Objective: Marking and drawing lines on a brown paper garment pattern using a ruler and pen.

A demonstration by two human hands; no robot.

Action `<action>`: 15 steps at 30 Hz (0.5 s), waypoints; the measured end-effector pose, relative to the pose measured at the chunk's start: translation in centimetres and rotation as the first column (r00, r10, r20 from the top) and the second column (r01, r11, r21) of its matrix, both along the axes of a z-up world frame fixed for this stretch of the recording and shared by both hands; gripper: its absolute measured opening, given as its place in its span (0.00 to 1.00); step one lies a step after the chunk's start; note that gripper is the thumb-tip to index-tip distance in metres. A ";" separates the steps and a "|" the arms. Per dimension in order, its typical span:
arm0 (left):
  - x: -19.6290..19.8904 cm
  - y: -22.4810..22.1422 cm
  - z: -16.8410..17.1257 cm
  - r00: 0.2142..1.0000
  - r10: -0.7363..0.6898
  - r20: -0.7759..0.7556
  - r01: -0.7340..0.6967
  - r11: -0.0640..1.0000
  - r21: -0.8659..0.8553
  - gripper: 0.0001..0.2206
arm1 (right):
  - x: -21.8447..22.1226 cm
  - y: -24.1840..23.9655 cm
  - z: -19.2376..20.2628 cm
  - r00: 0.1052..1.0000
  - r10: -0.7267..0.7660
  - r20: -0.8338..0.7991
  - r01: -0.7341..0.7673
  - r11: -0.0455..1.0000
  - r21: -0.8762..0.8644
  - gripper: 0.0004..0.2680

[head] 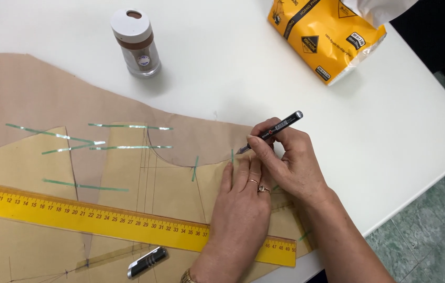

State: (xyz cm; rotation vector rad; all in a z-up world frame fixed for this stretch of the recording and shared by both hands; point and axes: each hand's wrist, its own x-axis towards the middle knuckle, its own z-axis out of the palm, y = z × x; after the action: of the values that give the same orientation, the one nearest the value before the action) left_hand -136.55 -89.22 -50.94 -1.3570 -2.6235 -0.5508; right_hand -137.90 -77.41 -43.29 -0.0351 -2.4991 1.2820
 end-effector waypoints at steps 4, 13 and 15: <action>0.0 -0.1 0.3 1.000 -0.001 0.028 0.001 1.000 -0.029 0.21 | -0.2 -0.2 -0.3 1.000 0.018 0.015 -0.018 1.000 0.007 0.05; -0.1 -0.4 1.2 1.000 0.008 0.025 -0.008 1.000 -0.021 0.19 | -0.2 -0.2 -0.3 0.999 0.008 0.035 -0.009 1.000 0.028 0.05; -0.1 -0.3 1.4 1.000 0.013 0.024 -0.012 0.999 -0.033 0.20 | -0.3 -0.1 -0.3 0.999 0.025 0.034 -0.026 0.999 0.042 0.05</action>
State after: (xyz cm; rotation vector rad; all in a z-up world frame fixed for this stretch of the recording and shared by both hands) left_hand -136.67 -89.56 -49.52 -1.3506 -2.6699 -0.5274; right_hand -138.17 -77.50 -43.63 -0.0150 -2.5622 1.2480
